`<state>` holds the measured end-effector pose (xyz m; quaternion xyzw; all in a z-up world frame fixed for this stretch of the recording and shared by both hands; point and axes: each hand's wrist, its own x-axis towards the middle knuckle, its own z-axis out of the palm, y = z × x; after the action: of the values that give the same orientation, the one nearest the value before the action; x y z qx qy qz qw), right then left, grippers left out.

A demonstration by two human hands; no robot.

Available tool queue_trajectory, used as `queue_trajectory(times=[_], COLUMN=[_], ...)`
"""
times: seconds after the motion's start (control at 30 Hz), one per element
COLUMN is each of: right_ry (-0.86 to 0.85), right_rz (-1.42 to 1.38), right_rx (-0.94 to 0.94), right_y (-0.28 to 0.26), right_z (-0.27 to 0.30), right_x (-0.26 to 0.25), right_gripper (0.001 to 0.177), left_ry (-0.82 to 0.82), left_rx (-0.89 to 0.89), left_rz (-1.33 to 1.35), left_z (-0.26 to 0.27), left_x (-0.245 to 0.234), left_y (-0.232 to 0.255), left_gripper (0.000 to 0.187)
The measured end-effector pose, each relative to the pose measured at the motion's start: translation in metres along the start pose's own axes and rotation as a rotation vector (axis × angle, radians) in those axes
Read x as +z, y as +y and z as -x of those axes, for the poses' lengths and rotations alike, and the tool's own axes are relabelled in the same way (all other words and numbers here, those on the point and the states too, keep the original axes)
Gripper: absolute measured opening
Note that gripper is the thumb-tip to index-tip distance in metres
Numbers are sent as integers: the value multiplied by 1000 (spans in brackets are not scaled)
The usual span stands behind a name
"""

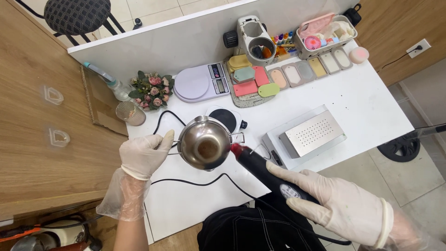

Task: Cleaning a stainless steel candle melting pitcher and a silicone mold using a heat gun and paper towels.

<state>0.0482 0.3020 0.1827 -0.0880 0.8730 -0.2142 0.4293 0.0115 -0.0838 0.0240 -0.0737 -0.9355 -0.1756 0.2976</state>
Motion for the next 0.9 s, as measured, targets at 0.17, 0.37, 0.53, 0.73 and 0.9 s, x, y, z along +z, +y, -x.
queue_trajectory(times=[0.17,0.37,0.53,0.73,0.9], right_ry=[177,19,-55,65,-45], right_rz=[-83,-237,-503,-887,-1049], right_rx=[-150,-106,42,25,55], right_y=[12,21,17,47,58], right_z=[-7,-18,-36,-63,-79], right_x=[7,10,13,57,78], right_gripper=[68,62,64,54,90], left_ry=[-51,-345,-579,-551,-512], left_rx=[-70,-439,-859,-1039,-1084], left_rz=[16,-62,22,103,77], left_z=[6,7,8,14,16], left_x=[10,20,29,29,25], left_y=[-2,2,14,35,37], left_gripper=[55,55,53,60,61])
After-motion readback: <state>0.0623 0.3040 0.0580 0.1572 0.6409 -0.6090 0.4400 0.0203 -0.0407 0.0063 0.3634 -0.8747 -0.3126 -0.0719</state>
